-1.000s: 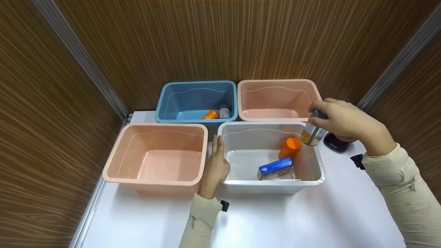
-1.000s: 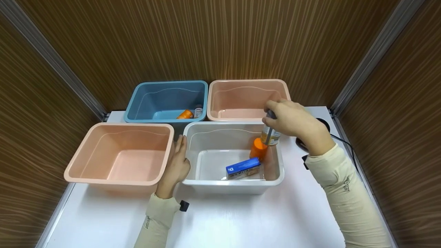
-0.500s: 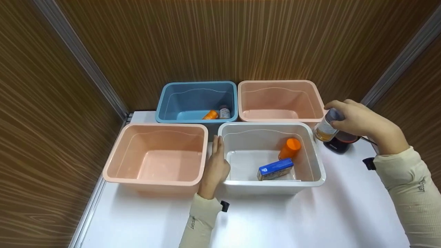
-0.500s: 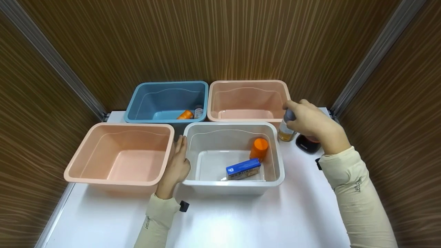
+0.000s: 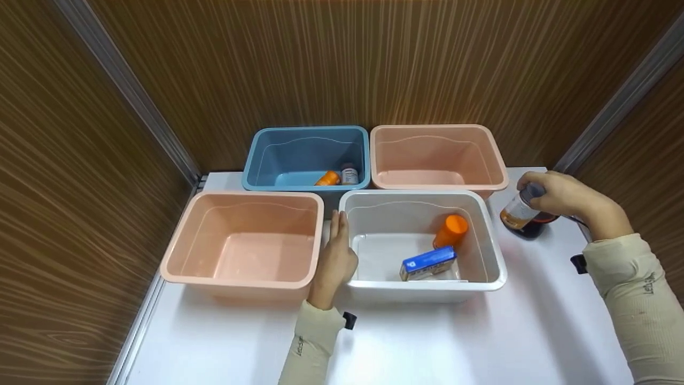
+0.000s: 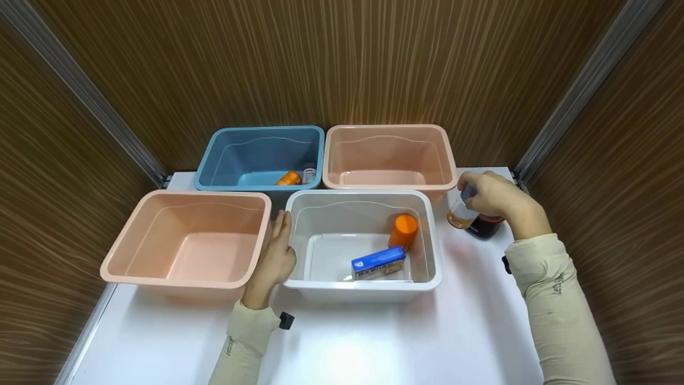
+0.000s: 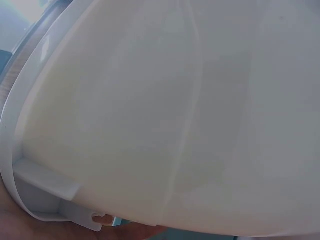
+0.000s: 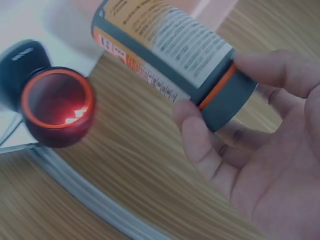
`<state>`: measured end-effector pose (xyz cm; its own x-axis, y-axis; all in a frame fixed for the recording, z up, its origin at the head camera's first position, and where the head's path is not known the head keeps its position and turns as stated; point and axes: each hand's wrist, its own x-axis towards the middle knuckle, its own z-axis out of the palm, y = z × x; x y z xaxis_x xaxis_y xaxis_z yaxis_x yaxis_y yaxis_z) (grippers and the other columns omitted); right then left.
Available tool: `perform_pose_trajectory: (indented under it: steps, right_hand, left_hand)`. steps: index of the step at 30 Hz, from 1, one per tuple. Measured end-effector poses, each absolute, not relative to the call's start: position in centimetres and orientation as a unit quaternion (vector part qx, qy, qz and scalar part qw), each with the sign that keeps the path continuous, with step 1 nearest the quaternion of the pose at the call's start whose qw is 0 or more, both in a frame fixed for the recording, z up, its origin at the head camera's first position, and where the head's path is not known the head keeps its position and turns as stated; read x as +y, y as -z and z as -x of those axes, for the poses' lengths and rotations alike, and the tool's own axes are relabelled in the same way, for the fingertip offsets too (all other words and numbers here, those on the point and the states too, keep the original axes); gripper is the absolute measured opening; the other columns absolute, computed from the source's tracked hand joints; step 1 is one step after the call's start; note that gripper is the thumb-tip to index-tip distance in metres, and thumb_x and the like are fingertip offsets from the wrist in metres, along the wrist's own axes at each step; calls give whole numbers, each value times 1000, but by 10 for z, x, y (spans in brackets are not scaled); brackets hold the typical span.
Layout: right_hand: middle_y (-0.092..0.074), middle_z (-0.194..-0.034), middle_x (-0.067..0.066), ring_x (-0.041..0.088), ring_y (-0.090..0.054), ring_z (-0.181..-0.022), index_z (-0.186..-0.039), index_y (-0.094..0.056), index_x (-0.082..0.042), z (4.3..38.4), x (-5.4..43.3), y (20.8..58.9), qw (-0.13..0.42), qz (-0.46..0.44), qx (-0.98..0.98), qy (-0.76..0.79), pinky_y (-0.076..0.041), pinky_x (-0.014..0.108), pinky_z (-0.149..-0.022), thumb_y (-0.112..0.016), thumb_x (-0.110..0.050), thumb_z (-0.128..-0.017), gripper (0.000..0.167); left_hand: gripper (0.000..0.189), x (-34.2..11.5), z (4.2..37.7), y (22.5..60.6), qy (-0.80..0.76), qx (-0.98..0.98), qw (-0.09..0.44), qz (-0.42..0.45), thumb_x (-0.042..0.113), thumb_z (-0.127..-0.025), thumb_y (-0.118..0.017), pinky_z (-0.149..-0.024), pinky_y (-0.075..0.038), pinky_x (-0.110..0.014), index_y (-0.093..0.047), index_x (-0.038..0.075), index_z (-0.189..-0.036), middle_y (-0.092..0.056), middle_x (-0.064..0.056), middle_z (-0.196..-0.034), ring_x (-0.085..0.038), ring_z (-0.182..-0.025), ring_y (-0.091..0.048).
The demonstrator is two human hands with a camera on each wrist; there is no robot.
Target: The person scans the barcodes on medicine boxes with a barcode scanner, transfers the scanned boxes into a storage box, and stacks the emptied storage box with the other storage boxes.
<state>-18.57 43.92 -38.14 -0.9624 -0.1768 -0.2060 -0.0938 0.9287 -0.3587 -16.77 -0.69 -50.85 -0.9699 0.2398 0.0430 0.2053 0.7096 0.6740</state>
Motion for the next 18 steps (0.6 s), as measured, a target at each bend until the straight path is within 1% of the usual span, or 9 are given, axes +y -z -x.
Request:
perform_pose_trajectory:
  steps: [2, 4, 7, 10, 14, 18]
  right_hand:
    - [-55, -110, 32, 48, -58, -95, -117, -58, -1, 187, 444, 389, 120, 74, 974, 178, -55, 53, -68, -64, -5, -92, 27]
    - [-59, -103, 27, 43, -59, -90, -111, -59, -2, 188, 448, 397, 117, 84, 975, 170, -54, 50, -67, -65, -6, -93, 19]
    - [-63, -97, 22, 38, -60, -87, -105, -60, -3, 189, 452, 406, 110, 103, 977, 152, -52, 51, -68, -66, -4, -92, 15]
    - [-64, -97, 21, 38, -60, -89, -106, -61, -1, 189, 453, 411, 115, 100, 976, 155, -51, 53, -71, -66, -3, -89, 18]
    - [-63, -103, 26, 43, -61, -94, -113, -60, 4, 188, 452, 413, 127, 73, 974, 172, -51, 58, -76, -65, -4, -88, 27]
    - [-63, -107, 29, 46, -60, -98, -116, -59, 5, 187, 450, 412, 137, 59, 973, 174, -50, 61, -79, -65, -5, -87, 31]
  left_hand:
    - [73, -7, 168, 509, -369, 921, 19, -126, -7, -94, -44, -79, -52, -35, -15, 0, -161, -4, -16, -168, -31, -137, -43]
    - [73, -8, 168, 510, -373, 918, 14, -132, -7, -93, -44, -76, -51, -37, -15, -1, -160, -5, -18, -168, -31, -134, -45]
    - [73, -8, 168, 510, -374, 918, 16, -133, -6, -93, -43, -78, -50, -38, -15, -1, -160, -5, -18, -168, -31, -134, -45]
    - [74, -8, 168, 510, -370, 920, 23, -126, -6, -94, -44, -79, -50, -38, -14, 0, -161, -5, -17, -168, -31, -132, -46]
    - [74, -7, 169, 509, -368, 921, 31, -120, -5, -94, -44, -83, -50, -38, -13, 2, -161, -3, -15, -168, -29, -136, -43]
    - [74, -8, 168, 510, -371, 920, 31, -120, -6, -95, -43, -85, -50, -39, -13, 2, -161, -3, -15, -168, -29, -138, -40]
